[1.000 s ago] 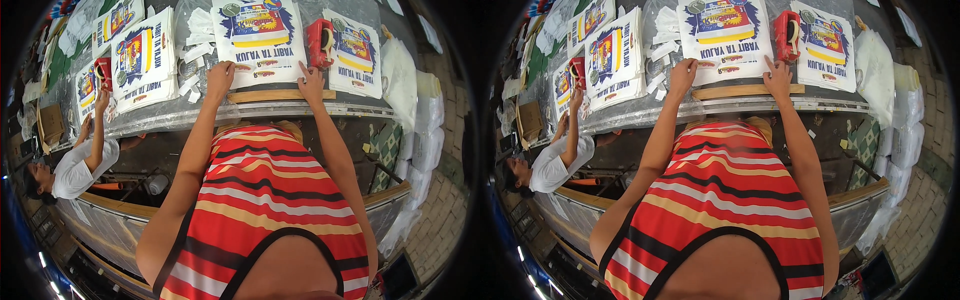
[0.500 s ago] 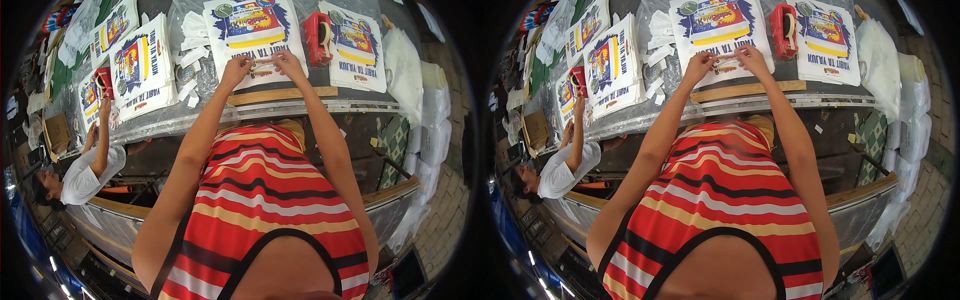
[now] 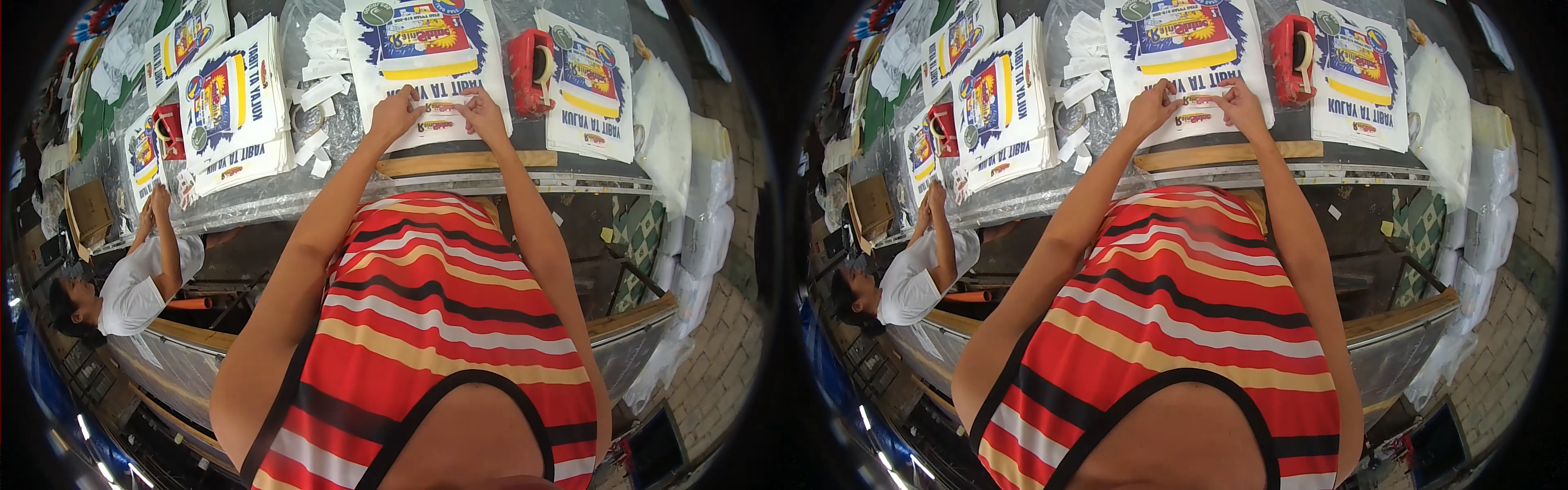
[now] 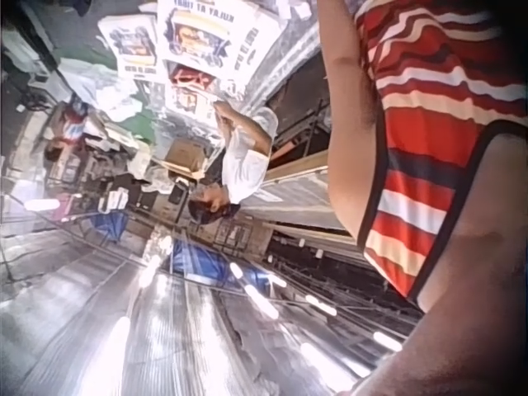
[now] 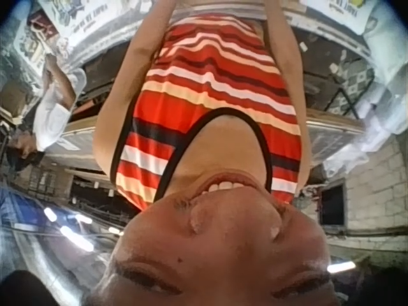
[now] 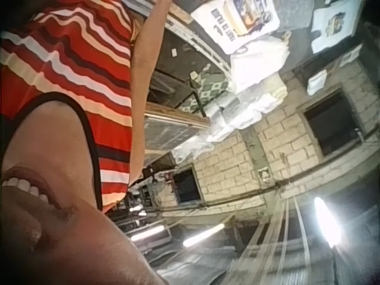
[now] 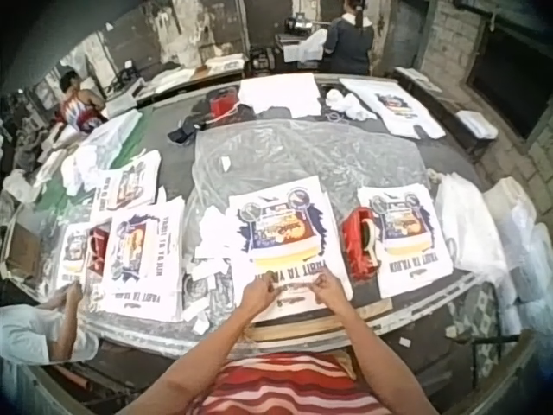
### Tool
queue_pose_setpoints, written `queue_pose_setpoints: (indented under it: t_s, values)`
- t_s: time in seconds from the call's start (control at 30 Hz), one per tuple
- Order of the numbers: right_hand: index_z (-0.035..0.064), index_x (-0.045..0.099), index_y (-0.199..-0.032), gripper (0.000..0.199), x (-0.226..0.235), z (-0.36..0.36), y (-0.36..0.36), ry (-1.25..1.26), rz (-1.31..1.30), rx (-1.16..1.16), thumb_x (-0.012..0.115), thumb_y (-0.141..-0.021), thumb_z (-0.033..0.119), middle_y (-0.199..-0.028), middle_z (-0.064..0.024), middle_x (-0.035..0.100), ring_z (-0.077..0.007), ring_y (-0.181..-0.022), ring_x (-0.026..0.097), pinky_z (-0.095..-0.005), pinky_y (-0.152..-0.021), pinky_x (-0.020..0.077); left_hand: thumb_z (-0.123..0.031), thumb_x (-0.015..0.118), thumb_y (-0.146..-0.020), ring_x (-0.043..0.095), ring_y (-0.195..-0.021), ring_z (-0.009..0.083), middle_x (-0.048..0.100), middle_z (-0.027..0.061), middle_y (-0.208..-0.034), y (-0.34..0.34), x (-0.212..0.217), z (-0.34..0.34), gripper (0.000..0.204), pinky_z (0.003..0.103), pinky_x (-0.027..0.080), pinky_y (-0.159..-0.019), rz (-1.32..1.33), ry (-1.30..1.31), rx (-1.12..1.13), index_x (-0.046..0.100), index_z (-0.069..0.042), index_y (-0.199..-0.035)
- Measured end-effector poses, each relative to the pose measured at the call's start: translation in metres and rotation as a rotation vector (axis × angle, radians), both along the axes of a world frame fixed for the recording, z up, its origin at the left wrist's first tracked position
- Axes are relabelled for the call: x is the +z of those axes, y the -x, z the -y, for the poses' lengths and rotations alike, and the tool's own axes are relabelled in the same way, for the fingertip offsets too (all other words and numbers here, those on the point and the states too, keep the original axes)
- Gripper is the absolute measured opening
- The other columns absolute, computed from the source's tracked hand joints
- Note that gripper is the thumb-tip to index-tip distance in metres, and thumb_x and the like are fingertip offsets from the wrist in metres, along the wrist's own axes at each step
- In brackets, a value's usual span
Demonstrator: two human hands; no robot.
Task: Preparing and sorting printed shirt designs and t-shirts on a production workbench.
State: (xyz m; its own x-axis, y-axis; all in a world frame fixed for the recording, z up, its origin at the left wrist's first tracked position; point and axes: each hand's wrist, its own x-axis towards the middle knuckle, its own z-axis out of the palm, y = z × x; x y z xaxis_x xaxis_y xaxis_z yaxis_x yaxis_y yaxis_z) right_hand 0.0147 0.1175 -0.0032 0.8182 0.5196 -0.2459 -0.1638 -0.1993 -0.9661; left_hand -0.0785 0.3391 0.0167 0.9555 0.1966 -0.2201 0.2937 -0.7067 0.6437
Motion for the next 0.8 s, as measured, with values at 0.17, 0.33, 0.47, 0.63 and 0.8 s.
queue_pose_setpoints:
  t_s: [0.17, 0.33, 0.47, 0.63, 0.8]
  values:
    - [0.0039, 0.059, -0.115, 0.029, 0.005, -0.002, 0.009, 0.123, 0.043, -0.047, 0.072, -0.091, 0.011, -0.067, -0.0016, 0.055, -0.0086, -0.046, 0.055, -0.0256, -0.038, 0.0409, -0.031, 0.072, -0.088, 0.070, -0.072, 0.0285, 0.069, 0.0065, -0.076, 0.006, 0.005, 0.005, 0.026, 0.043, 0.053, -0.065, -0.012, 0.026, 0.010, 0.062, -0.012, -0.104]
    - [0.0039, 0.061, -0.110, 0.025, 0.014, -0.009, 0.004, 0.245, 0.091, -0.035, 0.072, -0.089, 0.010, -0.061, -0.0027, 0.053, -0.0117, -0.043, 0.053, -0.0294, -0.038, 0.0402, -0.025, 0.069, -0.088, 0.069, -0.072, 0.0283, 0.069, 0.0074, -0.076, 0.007, 0.004, 0.003, 0.015, 0.042, 0.052, -0.065, -0.054, 0.074, -0.012, 0.066, -0.013, -0.097]
    - [0.0049, 0.062, -0.110, 0.025, 0.012, -0.007, -0.007, 0.270, 0.080, -0.008, 0.073, -0.089, 0.010, -0.062, -0.0029, 0.053, -0.0119, -0.043, 0.054, -0.0306, -0.038, 0.0404, -0.025, 0.069, -0.090, 0.064, -0.064, 0.0261, 0.064, 0.0053, -0.069, 0.002, -0.002, 0.000, 0.015, 0.041, 0.048, -0.060, 0.024, 0.075, -0.030, 0.066, -0.014, -0.099]
    - [0.0065, 0.061, -0.113, 0.029, 0.011, 0.002, -0.014, 0.269, 0.088, -0.010, 0.074, -0.087, 0.010, -0.064, -0.0033, 0.055, -0.0134, -0.044, 0.055, -0.0328, -0.038, 0.0419, -0.023, 0.063, -0.091, 0.068, -0.075, 0.0338, 0.067, 0.0120, -0.078, -0.011, -0.003, 0.006, 0.014, 0.045, 0.052, -0.067, 0.009, 0.083, -0.092, 0.067, -0.013, -0.100]
    - [0.0103, 0.058, -0.120, 0.033, -0.005, -0.010, -0.007, 0.272, 0.086, 0.056, 0.072, -0.090, 0.010, -0.068, -0.0028, 0.055, -0.0143, -0.045, 0.056, -0.0331, -0.040, 0.0439, -0.027, 0.059, -0.094, 0.067, -0.089, 0.0427, 0.070, 0.0217, -0.094, -0.003, -0.014, 0.002, 0.022, 0.053, 0.052, -0.077, 0.035, 0.009, -0.065, 0.066, -0.006, -0.098]
